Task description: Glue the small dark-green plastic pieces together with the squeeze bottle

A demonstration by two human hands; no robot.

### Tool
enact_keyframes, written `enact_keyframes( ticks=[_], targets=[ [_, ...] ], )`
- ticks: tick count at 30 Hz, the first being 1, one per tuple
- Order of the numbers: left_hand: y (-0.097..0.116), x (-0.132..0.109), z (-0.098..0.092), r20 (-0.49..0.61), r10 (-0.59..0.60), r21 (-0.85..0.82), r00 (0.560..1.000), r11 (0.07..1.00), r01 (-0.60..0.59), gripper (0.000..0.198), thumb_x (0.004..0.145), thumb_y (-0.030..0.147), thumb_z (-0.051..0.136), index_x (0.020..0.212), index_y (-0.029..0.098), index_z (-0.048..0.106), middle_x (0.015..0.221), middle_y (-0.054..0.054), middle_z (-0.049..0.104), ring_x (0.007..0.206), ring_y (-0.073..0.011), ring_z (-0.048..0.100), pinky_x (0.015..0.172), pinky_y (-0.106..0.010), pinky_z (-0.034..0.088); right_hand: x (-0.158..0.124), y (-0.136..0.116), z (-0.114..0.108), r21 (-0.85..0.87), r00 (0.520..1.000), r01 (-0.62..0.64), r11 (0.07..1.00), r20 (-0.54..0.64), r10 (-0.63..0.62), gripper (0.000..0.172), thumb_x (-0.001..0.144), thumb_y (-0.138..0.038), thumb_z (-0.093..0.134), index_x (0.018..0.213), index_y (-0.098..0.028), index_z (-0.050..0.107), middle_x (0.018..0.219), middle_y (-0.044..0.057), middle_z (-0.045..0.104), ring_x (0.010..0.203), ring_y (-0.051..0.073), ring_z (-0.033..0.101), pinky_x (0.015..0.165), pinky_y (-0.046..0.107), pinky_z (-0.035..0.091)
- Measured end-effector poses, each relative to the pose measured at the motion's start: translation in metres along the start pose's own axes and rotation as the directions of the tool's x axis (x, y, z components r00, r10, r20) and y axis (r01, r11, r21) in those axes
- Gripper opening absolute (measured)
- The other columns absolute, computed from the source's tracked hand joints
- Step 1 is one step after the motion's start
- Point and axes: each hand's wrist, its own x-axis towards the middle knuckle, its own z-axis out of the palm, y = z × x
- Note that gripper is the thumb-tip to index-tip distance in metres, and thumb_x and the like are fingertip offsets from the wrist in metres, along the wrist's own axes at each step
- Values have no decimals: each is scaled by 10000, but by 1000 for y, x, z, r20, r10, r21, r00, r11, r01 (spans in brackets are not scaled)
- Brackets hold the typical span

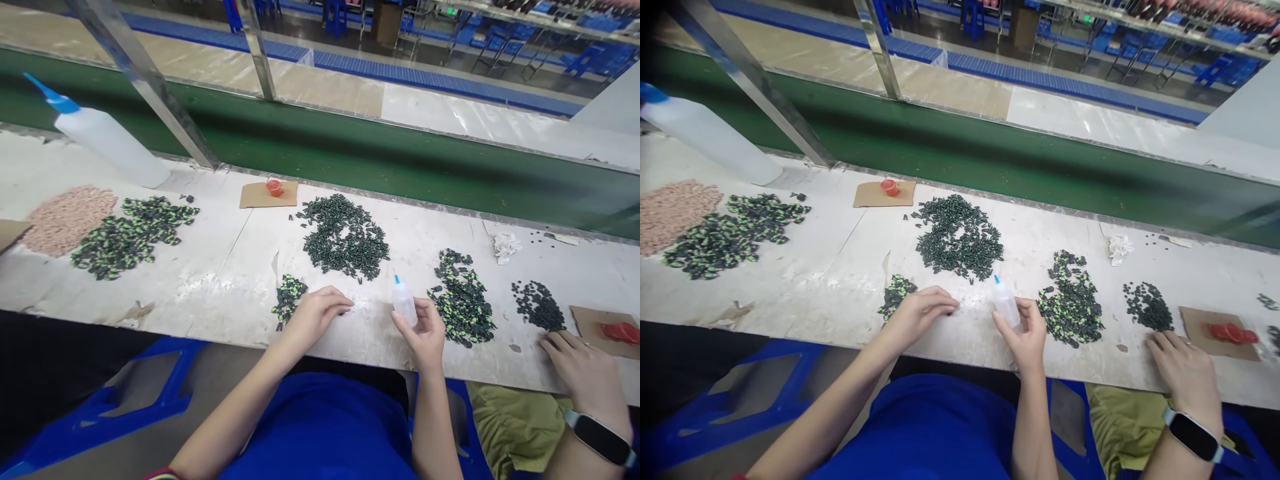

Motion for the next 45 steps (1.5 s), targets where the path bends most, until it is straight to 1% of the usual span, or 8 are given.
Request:
enact_keyframes(
  ticks=[3, 6, 9, 13, 16, 22, 30, 45],
  targets=[
    [0, 4, 20, 20, -7, -43, 1000, 999, 8, 204, 890, 158, 524, 852, 200, 720, 863, -42, 690, 792, -162, 657, 731, -262, 514, -2, 2, 3, 192, 995, -19, 981, -95, 37, 286, 641, -357, 747, 844, -179, 652, 775, 37, 691, 670, 188, 621, 595, 295, 476],
    [-3, 4, 25, -12, -20, 106, 1000, 994, 21, 147, 866, 168, 582, 829, 199, 720, 849, -43, 694, 809, -185, 636, 754, -306, 490, -3, 5, 7, 386, 979, -44, 922, -166, 116, 252, 659, -371, 712, 804, -172, 663, 764, 39, 683, 600, 157, 586, 528, 269, 436],
    [-9, 0, 19, -81, -8, 265, 997, 964, 29, 60, 823, 219, 661, 805, 216, 719, 825, -35, 704, 867, -223, 605, 773, -355, 449, -4, 6, 12, 477, 970, -71, 876, -173, 173, 230, 686, -386, 676, 779, -176, 650, 703, 19, 654, 548, 139, 553, 477, 248, 407],
    [-16, -6, 10, -62, 30, 306, 998, 952, -10, 100, 820, 218, 669, 908, 236, 712, 900, -30, 718, 924, -225, 606, 777, -355, 431, -6, 3, 16, 365, 981, -117, 924, -102, 165, 201, 716, -367, 667, 736, -170, 634, 624, -2, 611, 535, 134, 531, 497, 251, 424],
    [-18, -8, 10, -29, 54, 281, 998, 959, -44, 163, 839, 172, 636, 975, 240, 695, 937, -28, 727, 923, -208, 628, 784, -346, 435, -8, -3, 21, 249, 983, -121, 961, -101, 150, 208, 703, -359, 676, 668, -169, 599, 584, -13, 580, 531, 129, 514, 504, 247, 422],
    [-18, -7, 16, -118, 12, 251, 993, 968, 18, 154, 817, 168, 661, 958, 228, 676, 880, -8, 751, 862, -195, 669, 804, -356, 434, -9, -8, 30, 118, 984, -146, 982, -87, 157, 237, 703, -387, 655, 640, -173, 577, 569, -15, 564, 539, 133, 506, 499, 244, 420],
    [-17, -6, 16, -132, -36, 224, 991, 972, 65, 128, 790, 185, 694, 910, 226, 684, 876, -5, 759, 862, -196, 685, 829, -363, 433, -8, -5, 32, 78, 980, -193, 978, -28, 196, 258, 708, -415, 646, 651, -171, 586, 583, -8, 569, 556, 137, 500, 511, 247, 418],
    [-14, -6, 15, -135, -65, 233, 989, 968, 96, 123, 779, 184, 703, 889, 236, 688, 889, 3, 761, 876, -192, 683, 825, -357, 411, -9, -4, 33, 27, 978, -207, 978, -21, 208, 270, 717, -421, 641, 638, -176, 561, 568, -23, 523, 550, 127, 459, 506, 239, 390]
  ],
)
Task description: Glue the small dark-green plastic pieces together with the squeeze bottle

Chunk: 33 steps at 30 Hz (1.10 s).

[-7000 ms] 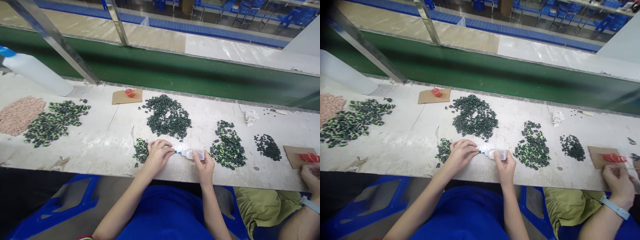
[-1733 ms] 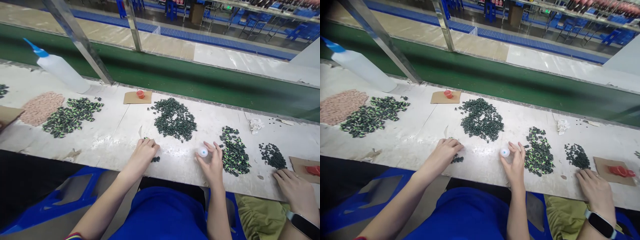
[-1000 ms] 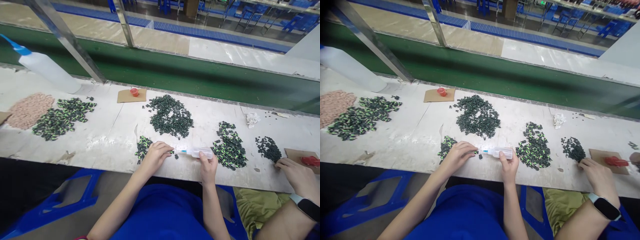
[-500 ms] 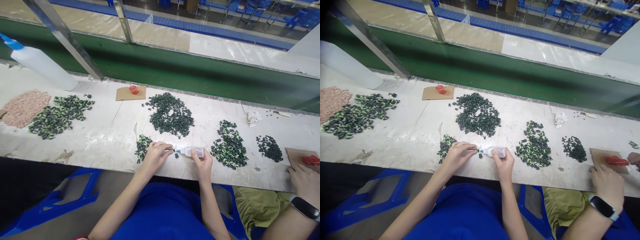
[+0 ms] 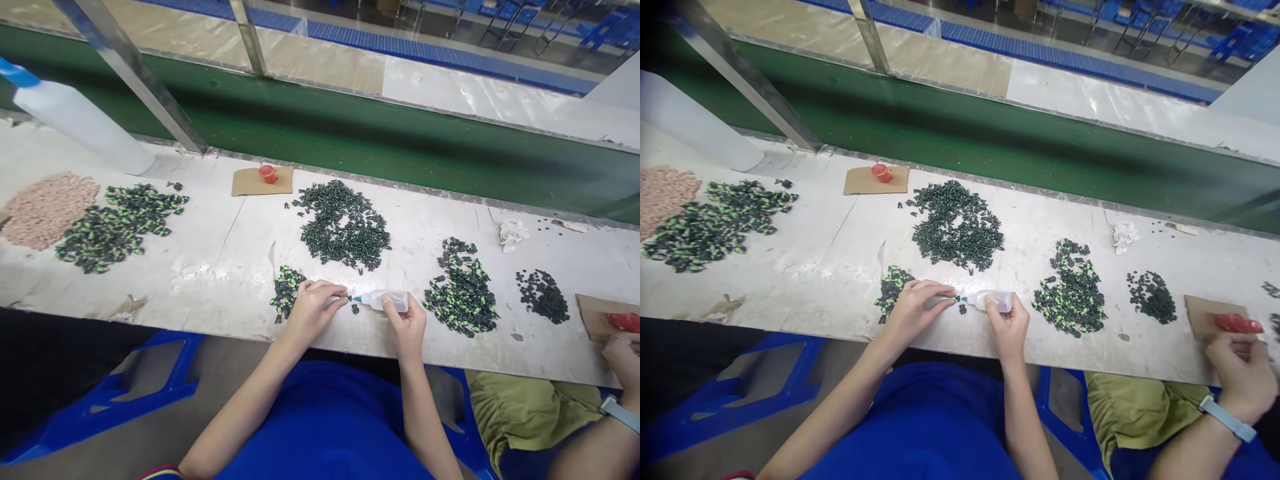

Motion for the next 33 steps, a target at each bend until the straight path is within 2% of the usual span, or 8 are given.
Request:
enact_keyframes(
  ticks=[16, 26, 33],
  targets=[
    [0, 0, 0, 17, -13, 2, 1000, 1000, 13, 109, 789, 201, 693, 892, 239, 690, 885, 2, 763, 877, -197, 681, 841, -369, 401, -1, -2, 0, -7, 1000, 4, 1000, -30, -4, 270, 728, -416, 636, 630, -181, 545, 560, -30, 508, 541, 124, 453, 498, 237, 381],
    [1, 0, 0, 13, -26, -13, 1000, 1000, 26, 132, 776, 177, 707, 894, 231, 685, 882, 5, 763, 875, -194, 681, 848, -370, 382, -1, 0, 0, 1, 1000, -2, 1000, 5, 2, 290, 727, -433, 642, 628, -180, 542, 562, -31, 499, 548, 123, 444, 507, 239, 388],
    [0, 0, 1, 21, -33, -4, 999, 999, 33, 109, 791, 197, 690, 892, 238, 689, 880, 1, 763, 878, -197, 679, 851, -373, 385, -1, -3, 1, -14, 999, 13, 1000, -39, -14, 272, 725, -410, 632, 610, -189, 523, 548, -38, 493, 530, 121, 448, 485, 232, 379]
  ],
)
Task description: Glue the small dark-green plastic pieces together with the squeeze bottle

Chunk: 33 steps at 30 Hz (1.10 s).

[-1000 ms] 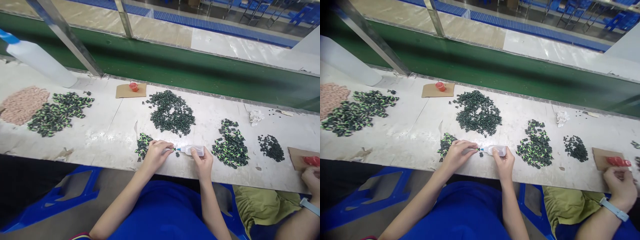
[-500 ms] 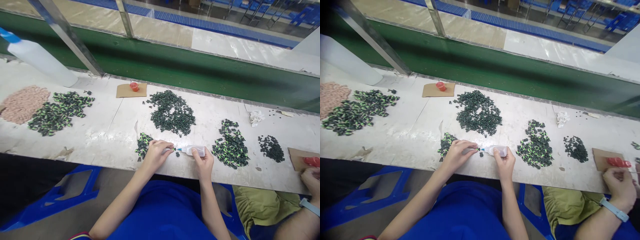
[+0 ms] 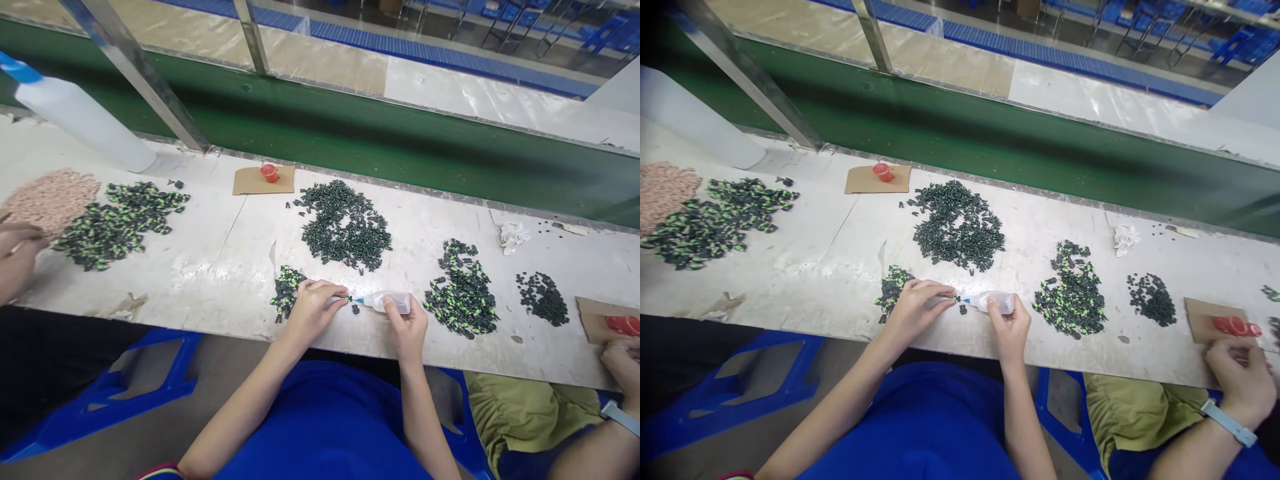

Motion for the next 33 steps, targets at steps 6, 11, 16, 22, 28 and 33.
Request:
enact_keyframes(
  ticks=[6, 11, 16, 22, 28, 33],
  targets=[
    [0, 0, 0, -1, 1, -3, 1000, 1000, -1, 99, 800, 215, 677, 893, 245, 686, 889, -3, 762, 882, -201, 677, 853, -379, 386, 0, 1, -1, 11, 1000, 19, 1000, -6, -19, 266, 723, -415, 632, 622, -187, 539, 561, -30, 524, 537, 127, 470, 496, 240, 392],
    [0, 0, 0, 3, -2, -2, 1000, 1000, 3, 116, 788, 193, 689, 895, 239, 687, 888, -1, 763, 885, -199, 677, 854, -378, 383, 1, 3, 0, 8, 1000, 6, 1000, 5, -6, 277, 721, -423, 640, 624, -185, 535, 559, -32, 512, 541, 125, 459, 501, 240, 389],
    [0, -1, 0, 8, -2, -2, 1000, 1000, 2, 92, 809, 221, 669, 897, 242, 686, 893, -7, 760, 886, -202, 671, 854, -379, 390, 0, 4, 0, -5, 1000, 7, 1000, -12, -7, 277, 728, -422, 640, 632, -186, 533, 553, -37, 504, 535, 122, 452, 503, 240, 385],
    [-1, -2, 0, 4, 26, 32, 1000, 999, -26, 122, 821, 211, 654, 932, 251, 684, 904, -16, 741, 917, -216, 630, 859, -395, 397, 5, 6, -10, 132, 994, 70, 989, -91, -58, 250, 701, -398, 674, 762, -187, 556, 650, -8, 608, 597, 154, 567, 570, 276, 454],
    [-4, -2, 3, -46, 80, 45, 996, 996, -78, 83, 800, 198, 670, 859, 245, 707, 980, -52, 679, 996, -250, 555, 855, -410, 429, 29, 2, -15, 176, 997, 76, 981, 2, -78, 447, 567, -280, 794, 790, -238, 409, 878, 52, 705, 877, 213, 673, 804, 366, 496],
    [-3, -2, 6, -61, 91, 10, 994, 996, -91, 105, 816, 145, 634, 838, 230, 690, 990, -53, 677, 1007, -252, 556, 873, -426, 444, 40, -1, -21, -50, 994, 97, 994, -43, -100, 546, 513, -349, 828, 872, -237, 433, 923, 64, 699, 798, 210, 655, 713, 362, 512]
  ],
)
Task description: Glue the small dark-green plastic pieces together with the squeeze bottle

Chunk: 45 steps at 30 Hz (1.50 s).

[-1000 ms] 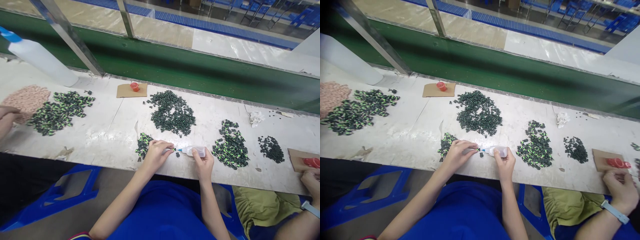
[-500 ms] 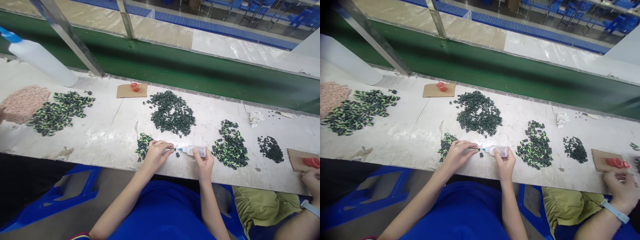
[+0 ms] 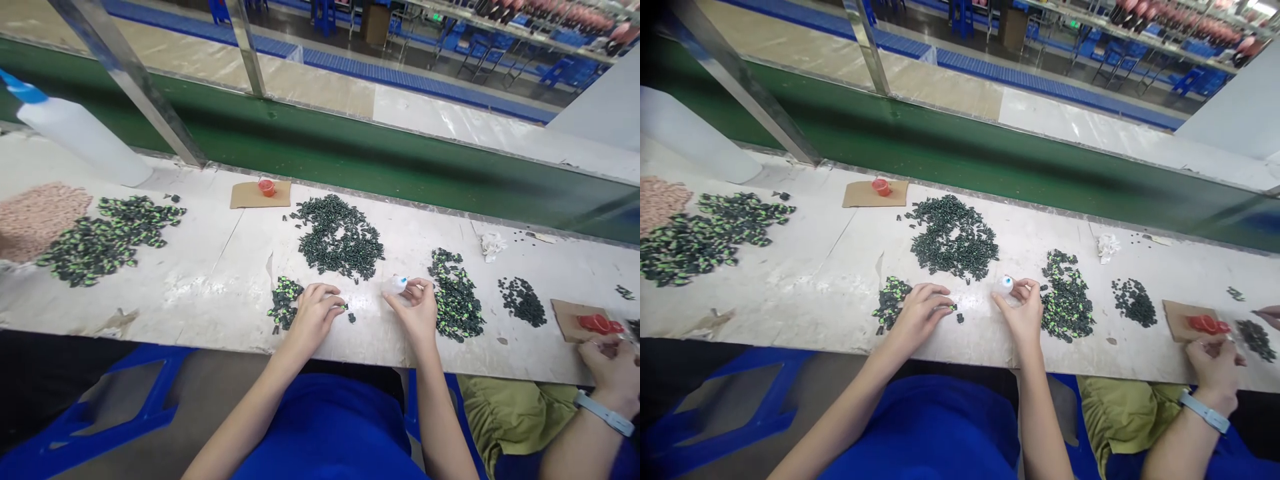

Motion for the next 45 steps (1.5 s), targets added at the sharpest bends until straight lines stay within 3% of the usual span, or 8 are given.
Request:
enact_keyframes(
  ticks=[2, 4, 8, 14, 21, 30, 37, 45],
  targets=[
    [0, 0, -2, -1, -2, -38, 1000, 999, 2, 115, 833, 143, 610, 870, 226, 680, 947, -48, 695, 980, -244, 574, 858, -415, 458, -10, -4, -1, -139, 976, 173, 975, -112, -189, 556, 540, -334, 829, 958, -228, 478, 979, 73, 675, 810, 207, 632, 674, 339, 502],
    [-1, 0, -6, -12, -15, -79, 1000, 997, 14, 120, 853, 154, 583, 894, 225, 672, 901, -44, 706, 938, -230, 600, 836, -393, 474, -25, -10, 2, -308, 860, 394, 866, -210, -466, 380, 671, -269, 761, 975, -219, 539, 942, 64, 657, 771, 189, 606, 651, 318, 483],
    [-3, -2, -15, -71, -70, -161, 995, 985, 58, 127, 864, 176, 566, 915, 210, 677, 898, -52, 705, 875, -204, 644, 831, -359, 494, -41, -13, 28, -325, 717, 694, 642, 230, -658, 169, 857, -127, 549, 980, -214, 626, 855, 63, 660, 773, 180, 622, 692, 299, 511],
    [-6, -8, -21, -135, -145, -230, 980, 967, 111, 98, 838, 225, 605, 880, 210, 691, 860, -39, 711, 832, -198, 660, 805, -347, 504, -15, -10, 59, -601, 847, 532, 597, 381, -371, 278, 911, -125, 446, 1057, -181, 676, 999, 117, 664, 871, 235, 626, 755, 355, 521],
    [-1, -7, -26, -165, -193, -299, 967, 944, 137, 120, 831, 256, 606, 882, 220, 709, 885, -45, 711, 873, -205, 657, 823, -345, 510, -8, -15, 60, -659, 889, 450, 603, 397, -229, 185, 886, -130, 493, 900, -167, 674, 867, 102, 650, 806, 244, 618, 714, 352, 503],
    [6, -3, -23, -196, -129, -286, 972, 956, 69, 134, 839, 250, 608, 910, 216, 717, 882, -53, 718, 857, -204, 658, 804, -347, 529, -24, -22, 53, -75, 953, 94, 993, 295, -68, 113, 823, -282, 602, 809, -185, 659, 817, 57, 713, 743, 199, 671, 677, 311, 533],
    [17, -1, -25, -187, -61, -326, 980, 945, -3, 123, 843, 223, 608, 899, 205, 716, 868, -58, 724, 845, -198, 651, 795, -335, 534, -40, -32, 55, 254, 928, -216, 943, 355, 117, 187, 702, -356, 712, 748, -179, 671, 786, 43, 740, 724, 177, 696, 677, 291, 561],
    [31, 0, -29, -112, -169, -462, 979, 881, 99, 106, 797, 246, 644, 849, 213, 731, 850, -47, 732, 843, -198, 669, 790, -312, 540, -46, -31, 51, 342, 969, -125, 932, 244, 40, 105, 683, -274, 737, 685, -181, 688, 724, 36, 729, 684, 170, 685, 654, 292, 568]
  ],
)
